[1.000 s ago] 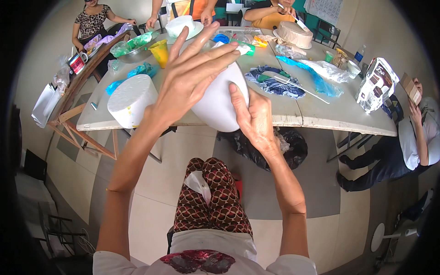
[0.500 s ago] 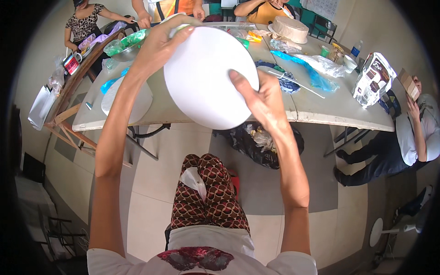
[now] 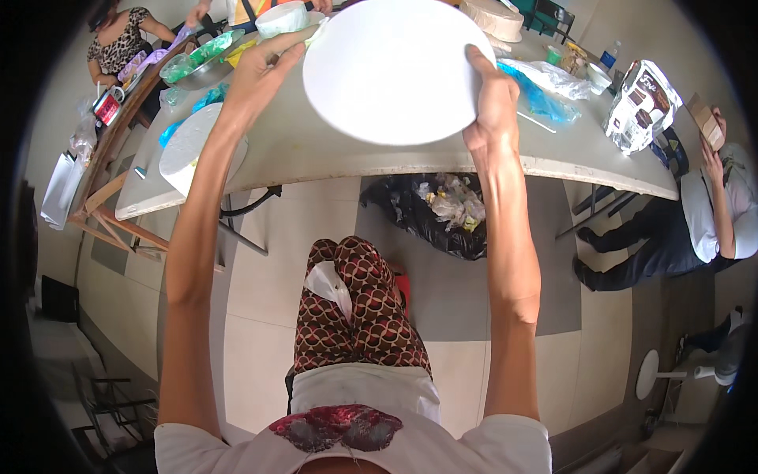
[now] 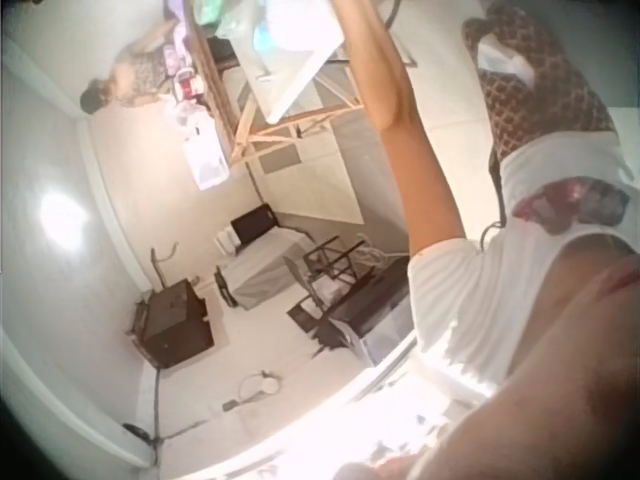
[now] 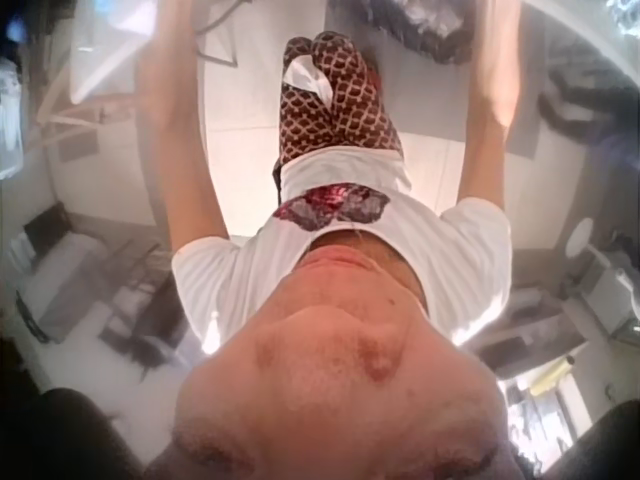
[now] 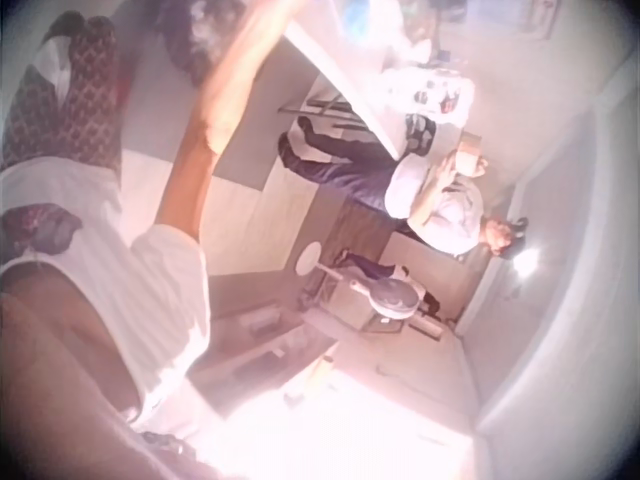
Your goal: The person washes a spatula and a cloth in a sink under running water. Then, they move to a table and wipe a white circular plate and a white cylindrical foam object with a paper towel.
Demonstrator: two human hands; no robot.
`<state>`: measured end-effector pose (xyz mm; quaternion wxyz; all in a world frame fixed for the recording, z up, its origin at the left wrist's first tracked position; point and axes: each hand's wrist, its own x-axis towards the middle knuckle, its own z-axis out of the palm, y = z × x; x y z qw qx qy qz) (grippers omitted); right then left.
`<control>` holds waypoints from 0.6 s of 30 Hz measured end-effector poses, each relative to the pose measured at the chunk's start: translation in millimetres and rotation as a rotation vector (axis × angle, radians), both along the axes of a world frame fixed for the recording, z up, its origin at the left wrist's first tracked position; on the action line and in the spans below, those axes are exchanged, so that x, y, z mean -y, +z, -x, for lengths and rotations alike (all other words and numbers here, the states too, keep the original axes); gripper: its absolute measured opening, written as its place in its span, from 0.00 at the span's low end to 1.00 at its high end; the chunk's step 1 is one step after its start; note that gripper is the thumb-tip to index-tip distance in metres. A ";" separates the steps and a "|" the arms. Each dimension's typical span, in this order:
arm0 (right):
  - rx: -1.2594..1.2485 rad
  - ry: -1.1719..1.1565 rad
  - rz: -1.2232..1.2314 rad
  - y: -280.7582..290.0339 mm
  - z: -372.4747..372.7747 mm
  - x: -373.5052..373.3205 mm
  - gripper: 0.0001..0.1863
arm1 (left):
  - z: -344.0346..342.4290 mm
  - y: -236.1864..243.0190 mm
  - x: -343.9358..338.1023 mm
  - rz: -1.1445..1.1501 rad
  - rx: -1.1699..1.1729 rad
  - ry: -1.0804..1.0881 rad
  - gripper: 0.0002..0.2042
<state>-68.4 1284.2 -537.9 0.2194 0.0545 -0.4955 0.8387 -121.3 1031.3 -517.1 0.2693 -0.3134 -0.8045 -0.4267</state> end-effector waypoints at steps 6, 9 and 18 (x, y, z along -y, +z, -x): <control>-0.161 -0.171 0.063 4.5 23.0 -47.5 0.24 | -10.5 -15.1 -20.4 0.084 0.145 0.078 0.12; -0.146 -0.280 0.046 19.7 10.4 -74.6 0.22 | 26.2 -24.2 -19.4 0.112 0.186 0.074 0.11; -0.100 -0.399 0.066 -0.3 -14.1 -151.7 0.19 | 121.3 -68.5 -77.9 0.416 0.181 0.135 0.15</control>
